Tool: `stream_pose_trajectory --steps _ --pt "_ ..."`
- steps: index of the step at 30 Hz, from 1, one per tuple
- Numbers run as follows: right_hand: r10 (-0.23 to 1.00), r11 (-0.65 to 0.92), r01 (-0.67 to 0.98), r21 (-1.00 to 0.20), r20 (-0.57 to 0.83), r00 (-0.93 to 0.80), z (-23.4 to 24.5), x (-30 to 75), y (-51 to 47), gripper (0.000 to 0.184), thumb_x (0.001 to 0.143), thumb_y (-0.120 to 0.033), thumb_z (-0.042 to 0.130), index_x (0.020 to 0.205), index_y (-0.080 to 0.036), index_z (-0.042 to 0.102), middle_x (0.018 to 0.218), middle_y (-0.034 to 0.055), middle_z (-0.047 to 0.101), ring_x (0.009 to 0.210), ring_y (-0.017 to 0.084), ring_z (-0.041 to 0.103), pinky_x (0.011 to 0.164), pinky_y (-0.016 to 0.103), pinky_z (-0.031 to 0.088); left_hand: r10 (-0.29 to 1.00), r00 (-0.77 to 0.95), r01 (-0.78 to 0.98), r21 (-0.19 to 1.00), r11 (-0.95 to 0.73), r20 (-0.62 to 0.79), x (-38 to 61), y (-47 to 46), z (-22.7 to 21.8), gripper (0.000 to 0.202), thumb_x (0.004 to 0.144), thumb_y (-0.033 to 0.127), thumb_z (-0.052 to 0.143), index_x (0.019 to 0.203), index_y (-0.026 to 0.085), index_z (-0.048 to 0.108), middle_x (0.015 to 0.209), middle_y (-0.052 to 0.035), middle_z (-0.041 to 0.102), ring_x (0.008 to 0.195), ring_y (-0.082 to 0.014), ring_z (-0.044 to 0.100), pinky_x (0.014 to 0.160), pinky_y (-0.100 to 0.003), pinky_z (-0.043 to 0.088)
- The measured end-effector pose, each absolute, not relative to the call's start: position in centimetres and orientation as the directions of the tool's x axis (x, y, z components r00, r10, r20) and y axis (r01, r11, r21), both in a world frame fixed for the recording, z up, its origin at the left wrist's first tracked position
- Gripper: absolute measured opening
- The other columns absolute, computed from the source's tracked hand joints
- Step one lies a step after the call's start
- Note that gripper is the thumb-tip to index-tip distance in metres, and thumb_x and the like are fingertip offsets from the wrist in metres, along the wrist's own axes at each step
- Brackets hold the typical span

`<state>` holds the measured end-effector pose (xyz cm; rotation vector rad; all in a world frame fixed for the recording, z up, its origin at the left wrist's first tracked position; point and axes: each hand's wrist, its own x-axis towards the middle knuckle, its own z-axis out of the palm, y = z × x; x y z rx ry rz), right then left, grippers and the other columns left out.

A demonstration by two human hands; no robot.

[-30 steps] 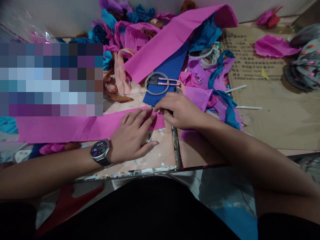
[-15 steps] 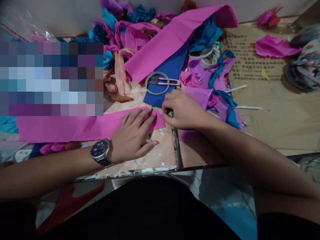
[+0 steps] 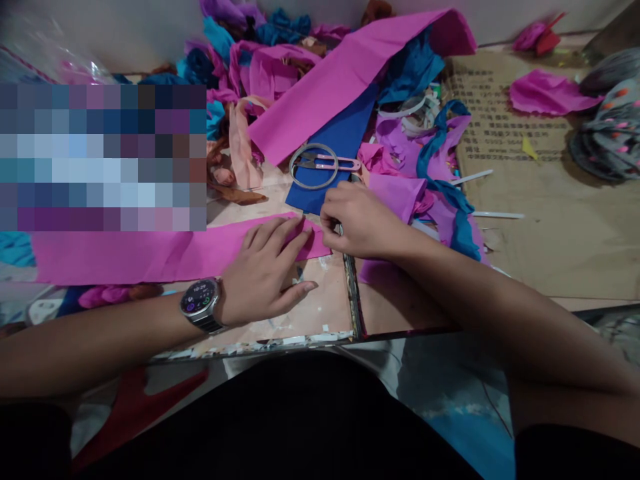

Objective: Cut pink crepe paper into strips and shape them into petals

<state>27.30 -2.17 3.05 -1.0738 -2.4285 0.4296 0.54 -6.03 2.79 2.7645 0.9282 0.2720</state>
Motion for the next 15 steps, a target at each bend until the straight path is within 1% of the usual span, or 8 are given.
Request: stream_pose_trajectory --steps 2,6,8,12,14,15 --pt "0.746 0.659 0.602 -0.452 0.290 -0.599 3.0 27.3 -2.1 0.004 0.084 -0.019 0.067 0.080 -0.021 0.065 0.083 0.0058 0.067 0.083 0.023 0.057 0.084 0.040 0.043 0.611 0.783 0.566 0.273 -0.778 0.118 0.5 -6.0 2.7 0.091 0.101 0.069 0.051 0.166 0.008 0.038 0.173 -0.0274 0.036 0.158 -0.0476 0.033 0.125 -0.065 0.031" --pt "0.725 0.685 0.568 -0.456 0.352 -0.591 3.3 27.3 -2.2 0.006 0.085 -0.018 0.066 0.083 -0.022 0.063 0.085 0.0053 0.065 0.084 0.023 0.056 0.083 0.039 0.043 0.616 0.769 0.549 0.319 -0.773 0.170 0.6 -5.8 2.8 0.094 0.101 0.070 0.053 0.172 0.014 0.027 0.175 -0.0234 0.034 0.159 -0.0449 0.033 0.127 -0.062 0.029" --pt "0.704 0.709 0.547 -0.445 0.387 -0.596 3.6 27.3 -2.3 0.006 0.088 -0.017 0.064 0.085 -0.023 0.062 0.087 0.0056 0.065 0.085 0.023 0.057 0.082 0.039 0.044 0.628 0.754 0.551 0.334 -0.765 0.195 0.5 -5.5 3.3 0.093 0.101 0.070 0.052 0.172 0.016 0.027 0.175 -0.0221 0.035 0.158 -0.0431 0.035 0.128 -0.060 0.029" --pt "0.647 0.762 0.515 -0.392 0.413 -0.641 4.1 27.3 -2.5 0.006 0.093 -0.018 0.060 0.090 -0.022 0.063 0.093 0.0080 0.067 0.089 0.024 0.058 0.084 0.039 0.046 0.665 0.714 0.580 0.345 -0.738 0.221 0.3 -4.1 5.0 0.080 0.104 0.063 0.049 0.169 0.017 0.035 0.172 -0.0199 0.040 0.157 -0.0408 0.037 0.129 -0.059 0.027" --pt "0.617 0.786 0.500 -0.363 0.426 -0.661 4.1 27.2 -2.6 0.006 0.095 -0.019 0.060 0.092 -0.022 0.064 0.095 0.0084 0.067 0.090 0.024 0.058 0.085 0.039 0.047 0.671 0.708 0.583 0.354 -0.732 0.220 0.2 -2.9 5.9 0.069 0.106 0.057 0.047 0.163 0.019 0.046 0.166 -0.0172 0.049 0.153 -0.0395 0.041 0.126 -0.059 0.030" --pt "0.606 0.795 0.494 -0.352 0.434 -0.667 4.0 27.2 -2.6 0.006 0.095 -0.019 0.060 0.092 -0.022 0.064 0.094 0.0082 0.067 0.090 0.024 0.058 0.085 0.039 0.047 0.662 0.716 0.568 0.367 -0.736 0.220 0.2 -2.2 6.3 0.061 0.106 0.054 0.046 0.157 0.020 0.053 0.161 -0.0164 0.055 0.148 -0.0383 0.047 0.123 -0.058 0.034"
